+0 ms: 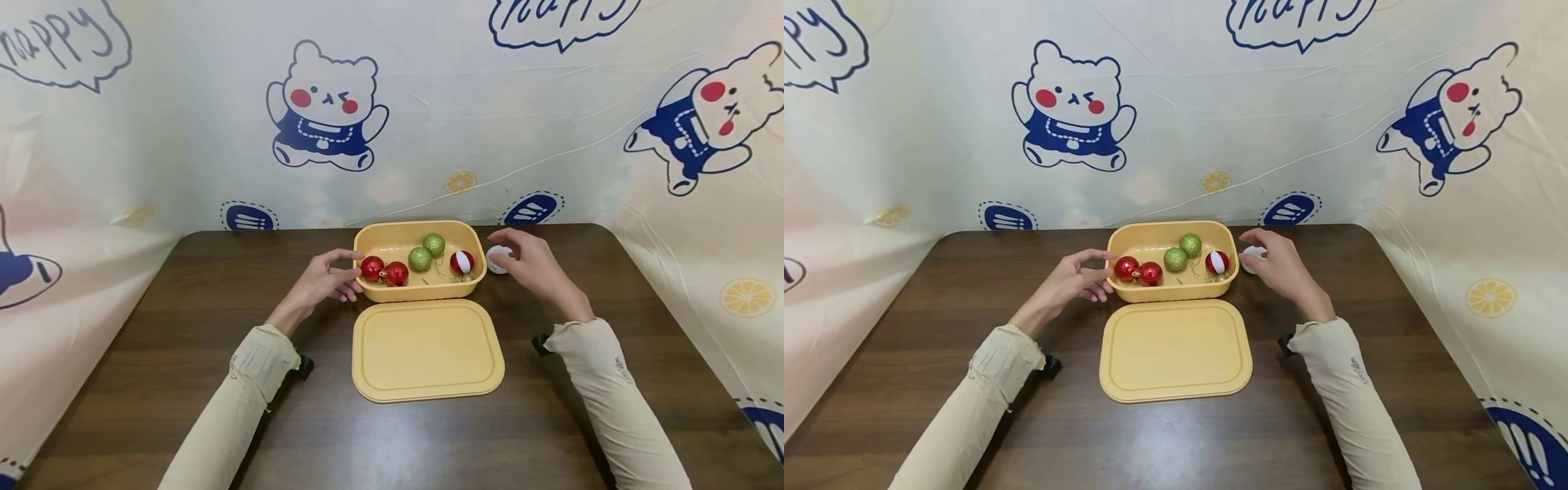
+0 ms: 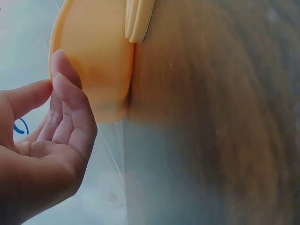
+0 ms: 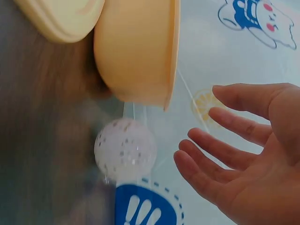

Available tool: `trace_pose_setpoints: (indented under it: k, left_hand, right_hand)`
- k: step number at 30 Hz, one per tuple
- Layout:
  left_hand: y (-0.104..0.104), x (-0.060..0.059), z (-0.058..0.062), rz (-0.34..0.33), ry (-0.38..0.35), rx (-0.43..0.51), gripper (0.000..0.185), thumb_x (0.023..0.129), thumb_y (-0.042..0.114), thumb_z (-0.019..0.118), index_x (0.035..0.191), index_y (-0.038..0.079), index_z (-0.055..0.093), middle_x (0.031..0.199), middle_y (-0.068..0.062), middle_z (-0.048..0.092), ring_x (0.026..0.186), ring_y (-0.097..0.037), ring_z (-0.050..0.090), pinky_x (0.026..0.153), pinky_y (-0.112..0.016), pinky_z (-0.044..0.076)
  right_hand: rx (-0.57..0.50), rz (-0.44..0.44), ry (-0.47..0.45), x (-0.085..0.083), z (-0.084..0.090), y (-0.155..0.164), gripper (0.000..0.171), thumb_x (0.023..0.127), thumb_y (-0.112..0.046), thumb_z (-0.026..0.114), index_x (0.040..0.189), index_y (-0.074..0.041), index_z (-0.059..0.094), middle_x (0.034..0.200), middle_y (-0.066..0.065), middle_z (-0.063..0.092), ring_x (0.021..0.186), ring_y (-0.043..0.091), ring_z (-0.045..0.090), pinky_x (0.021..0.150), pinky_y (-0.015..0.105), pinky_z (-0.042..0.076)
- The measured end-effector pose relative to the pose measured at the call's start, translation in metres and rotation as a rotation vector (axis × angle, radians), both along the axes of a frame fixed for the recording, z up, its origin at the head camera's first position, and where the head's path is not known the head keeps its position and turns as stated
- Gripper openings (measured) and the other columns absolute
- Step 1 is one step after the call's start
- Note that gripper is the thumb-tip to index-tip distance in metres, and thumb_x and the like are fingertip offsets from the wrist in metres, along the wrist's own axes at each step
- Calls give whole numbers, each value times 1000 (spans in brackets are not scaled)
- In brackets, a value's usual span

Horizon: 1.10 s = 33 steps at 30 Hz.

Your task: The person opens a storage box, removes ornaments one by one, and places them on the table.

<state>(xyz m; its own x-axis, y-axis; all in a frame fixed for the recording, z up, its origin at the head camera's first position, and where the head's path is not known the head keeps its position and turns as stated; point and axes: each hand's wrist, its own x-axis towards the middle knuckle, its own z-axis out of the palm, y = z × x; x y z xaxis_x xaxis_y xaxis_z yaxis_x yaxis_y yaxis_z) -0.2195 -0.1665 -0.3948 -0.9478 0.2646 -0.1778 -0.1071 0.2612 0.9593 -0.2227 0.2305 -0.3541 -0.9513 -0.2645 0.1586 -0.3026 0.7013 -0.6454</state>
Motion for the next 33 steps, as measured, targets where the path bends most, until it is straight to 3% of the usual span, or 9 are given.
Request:
trace_pose_setpoints:
  k: [8, 17, 26, 33]
  left_hand:
    - [-1, -2, 0, 2, 4, 2, 43, 99, 16, 62, 140, 9, 51, 85, -16, 72, 68, -25, 70, 68, -37, 60]
    - [-4, -2, 1, -5, -3, 0, 43, 99, 17, 64, 140, 9, 51, 84, -16, 72, 68, -24, 69, 69, -36, 60]
    - [-2, -3, 1, -8, -6, -1, 44, 99, 15, 63, 140, 8, 51, 85, -17, 72, 67, -25, 69, 71, -41, 61]
    - [-6, -2, 0, -5, -12, -1, 44, 99, 16, 63, 141, 8, 50, 86, -18, 72, 68, -25, 69, 73, -41, 61]
  right_hand:
    - [-22, 67, 12, -10, -2, -21, 35, 96, -12, 66, 129, 0, 60, 125, 19, 63, 116, 35, 57, 101, 54, 46]
    - [32, 97, 34, -21, -8, -44, 34, 95, -9, 67, 126, 3, 62, 125, 22, 64, 118, 35, 58, 102, 52, 46]
    - [252, 124, 85, -23, -22, -58, 33, 97, -11, 61, 129, 1, 62, 123, 19, 65, 100, 32, 62, 92, 50, 51]
    - [316, 138, 86, -22, -27, -64, 37, 94, -13, 68, 127, 2, 63, 126, 19, 64, 117, 35, 61, 100, 52, 48]
